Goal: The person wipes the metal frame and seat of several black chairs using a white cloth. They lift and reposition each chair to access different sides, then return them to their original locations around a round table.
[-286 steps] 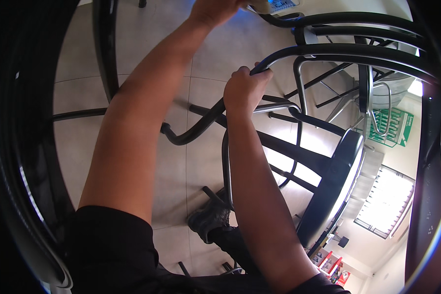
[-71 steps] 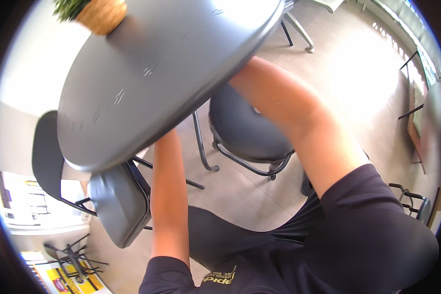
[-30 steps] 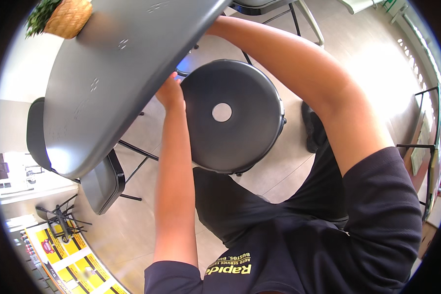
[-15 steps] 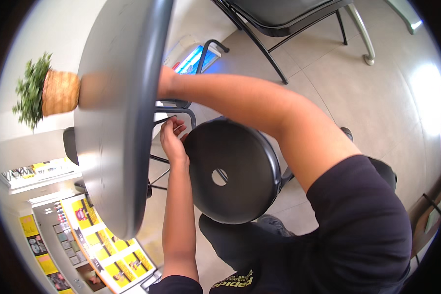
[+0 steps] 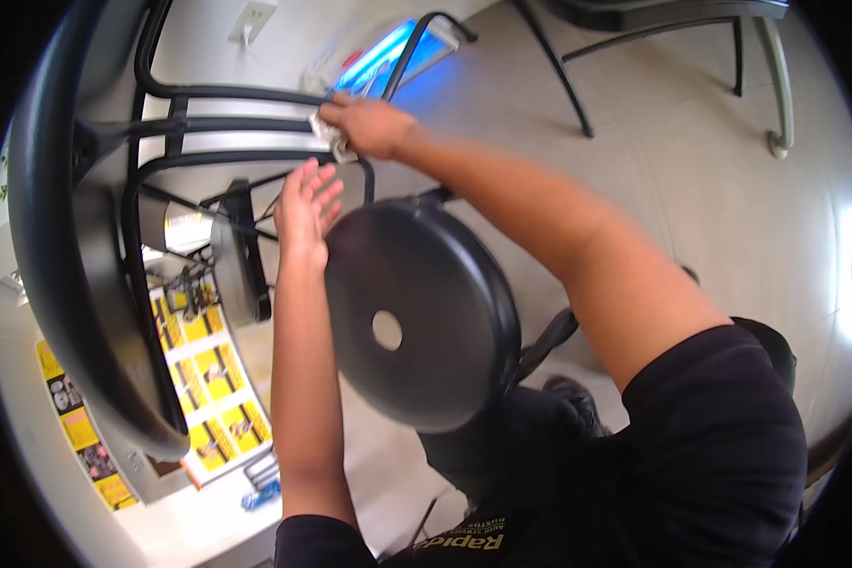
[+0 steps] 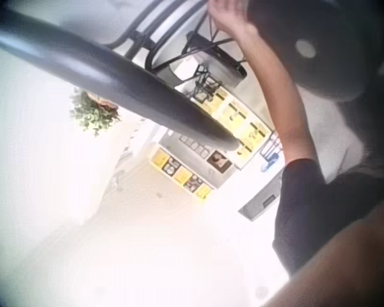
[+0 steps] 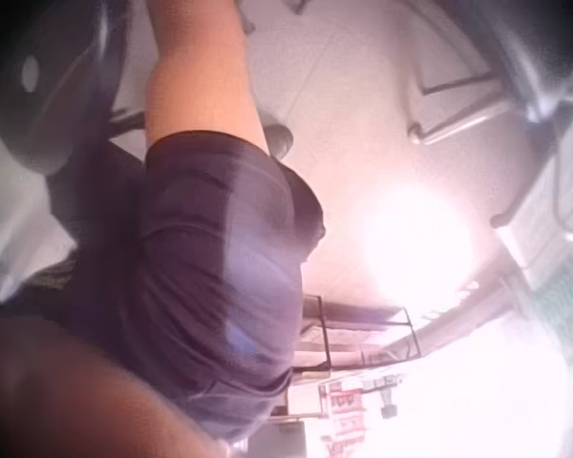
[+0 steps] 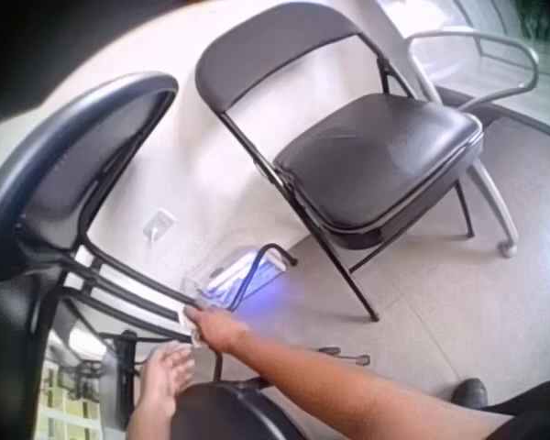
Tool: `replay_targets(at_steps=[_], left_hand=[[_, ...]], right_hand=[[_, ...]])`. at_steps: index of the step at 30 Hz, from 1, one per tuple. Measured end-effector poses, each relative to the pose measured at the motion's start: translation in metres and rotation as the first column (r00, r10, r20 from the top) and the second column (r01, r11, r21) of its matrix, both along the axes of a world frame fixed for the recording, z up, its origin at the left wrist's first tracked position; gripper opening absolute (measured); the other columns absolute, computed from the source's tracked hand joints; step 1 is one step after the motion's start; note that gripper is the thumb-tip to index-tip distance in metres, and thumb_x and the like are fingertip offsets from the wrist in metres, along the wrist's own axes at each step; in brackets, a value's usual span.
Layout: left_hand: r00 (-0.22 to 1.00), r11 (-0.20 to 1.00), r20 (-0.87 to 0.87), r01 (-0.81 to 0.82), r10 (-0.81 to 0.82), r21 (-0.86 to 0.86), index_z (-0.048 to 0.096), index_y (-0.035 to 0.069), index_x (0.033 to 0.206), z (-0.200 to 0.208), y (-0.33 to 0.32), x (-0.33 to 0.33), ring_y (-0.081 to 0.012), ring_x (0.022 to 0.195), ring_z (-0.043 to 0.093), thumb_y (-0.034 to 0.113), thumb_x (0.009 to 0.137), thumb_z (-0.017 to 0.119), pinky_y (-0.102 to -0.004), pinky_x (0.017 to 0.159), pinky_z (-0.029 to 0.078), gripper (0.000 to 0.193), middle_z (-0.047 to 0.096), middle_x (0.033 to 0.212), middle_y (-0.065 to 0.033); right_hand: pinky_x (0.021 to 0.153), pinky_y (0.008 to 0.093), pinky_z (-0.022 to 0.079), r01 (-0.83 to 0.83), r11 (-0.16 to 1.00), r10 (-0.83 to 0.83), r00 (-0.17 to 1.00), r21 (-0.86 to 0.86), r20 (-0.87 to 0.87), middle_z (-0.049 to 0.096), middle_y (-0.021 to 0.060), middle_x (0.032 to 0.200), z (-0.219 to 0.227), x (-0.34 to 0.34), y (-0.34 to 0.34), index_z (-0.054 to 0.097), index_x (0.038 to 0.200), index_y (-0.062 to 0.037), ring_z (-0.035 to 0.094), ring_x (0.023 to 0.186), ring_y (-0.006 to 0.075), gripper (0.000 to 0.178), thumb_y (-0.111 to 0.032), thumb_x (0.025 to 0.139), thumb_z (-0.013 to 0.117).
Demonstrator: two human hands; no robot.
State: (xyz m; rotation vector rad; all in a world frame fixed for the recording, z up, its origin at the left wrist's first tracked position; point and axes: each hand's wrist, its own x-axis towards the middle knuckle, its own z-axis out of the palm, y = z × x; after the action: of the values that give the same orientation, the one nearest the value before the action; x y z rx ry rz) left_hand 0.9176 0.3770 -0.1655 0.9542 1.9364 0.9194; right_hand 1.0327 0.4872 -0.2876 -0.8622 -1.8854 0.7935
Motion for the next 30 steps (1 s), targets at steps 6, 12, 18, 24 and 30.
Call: replay_targets(at_steps=[6, 12, 18, 24, 30], left_hand=[[0.979, 0.918, 0.114, -0.197, 0.167, 0.343, 0.047, 0.006, 0.14, -0.012, 0.06, -0.007, -0.0299, 0.114, 0.061, 0.03, 0.102, 0.058, -0.0449, 0.095, 0.05, 0.046, 0.055, 0.13, -0.0159], [0.975, 0.879, -0.081, -0.147, 0.206, 0.454, 0.046, 0.003, 0.14, -0.04, 0.063, -0.001, -0.0275, 0.106, 0.059, 0.037, 0.102, 0.054, -0.0426, 0.091, 0.05, 0.051, 0.052, 0.13, -0.0148], [0.98, 0.795, 0.056, -0.189, 0.192, 0.577, 0.032, -0.002, 0.153, -0.029, 0.051, 0.016, -0.034, 0.133, 0.048, 0.044, 0.105, 0.037, -0.0505, 0.116, 0.034, 0.066, 0.044, 0.148, -0.0191], [0.98, 0.816, 0.101, -0.201, 0.175, 0.542, 0.031, -0.005, 0.155, -0.025, 0.063, 0.017, -0.0359, 0.141, 0.043, 0.045, 0.107, 0.034, -0.0527, 0.119, 0.03, 0.07, 0.039, 0.155, -0.0215], [0.978, 0.847, 0.102, -0.208, 0.181, 0.489, 0.053, 0.007, 0.144, -0.029, 0.06, 0.019, -0.0255, 0.131, 0.054, 0.043, 0.104, 0.041, -0.0441, 0.109, 0.037, 0.055, 0.062, 0.139, -0.0118]], right_hand=[[0.102, 0.0485, 0.051, -0.058, 0.954, 0.16, 0.929, -0.294, 0.335, 0.063, 0.0174, 0.132, -0.05, 0.0, 0.005, 0.062, 0.129, -0.008, 0.064, 0.12, 0.0387, 0.038, -0.01, 0.091, 0.063], [0.096, 0.0494, 0.055, 0.06, 0.963, -0.034, 0.994, -0.261, 0.103, 0.073, 0.0205, 0.115, 0.0, 0.008, 0.021, 0.07, 0.116, -0.0026, 0.069, 0.112, 0.0386, 0.034, -0.017, 0.085, 0.069], [0.091, 0.0472, 0.055, -0.053, 0.994, 0.088, 0.917, 0.099, -0.389, 0.071, 0.02, 0.113, 0.11, -0.011, 0.028, 0.073, 0.122, -0.0111, 0.07, 0.105, 0.0374, 0.041, -0.008, 0.082, 0.067], [0.099, 0.0465, 0.053, -0.099, 0.995, 0.098, 0.994, 0.015, 0.051, 0.063, 0.0172, 0.125, -0.009, -0.024, 0.05, 0.074, 0.125, -0.0151, 0.064, 0.117, 0.0382, 0.037, -0.014, 0.089, 0.064], [0.092, 0.0516, 0.057, -0.006, 0.985, 0.079, 0.907, -0.175, 0.414, 0.068, 0.0144, 0.127, 0.015, -0.015, 0.039, 0.08, 0.114, -0.0171, 0.068, 0.116, 0.0364, 0.026, -0.02, 0.092, 0.065]])
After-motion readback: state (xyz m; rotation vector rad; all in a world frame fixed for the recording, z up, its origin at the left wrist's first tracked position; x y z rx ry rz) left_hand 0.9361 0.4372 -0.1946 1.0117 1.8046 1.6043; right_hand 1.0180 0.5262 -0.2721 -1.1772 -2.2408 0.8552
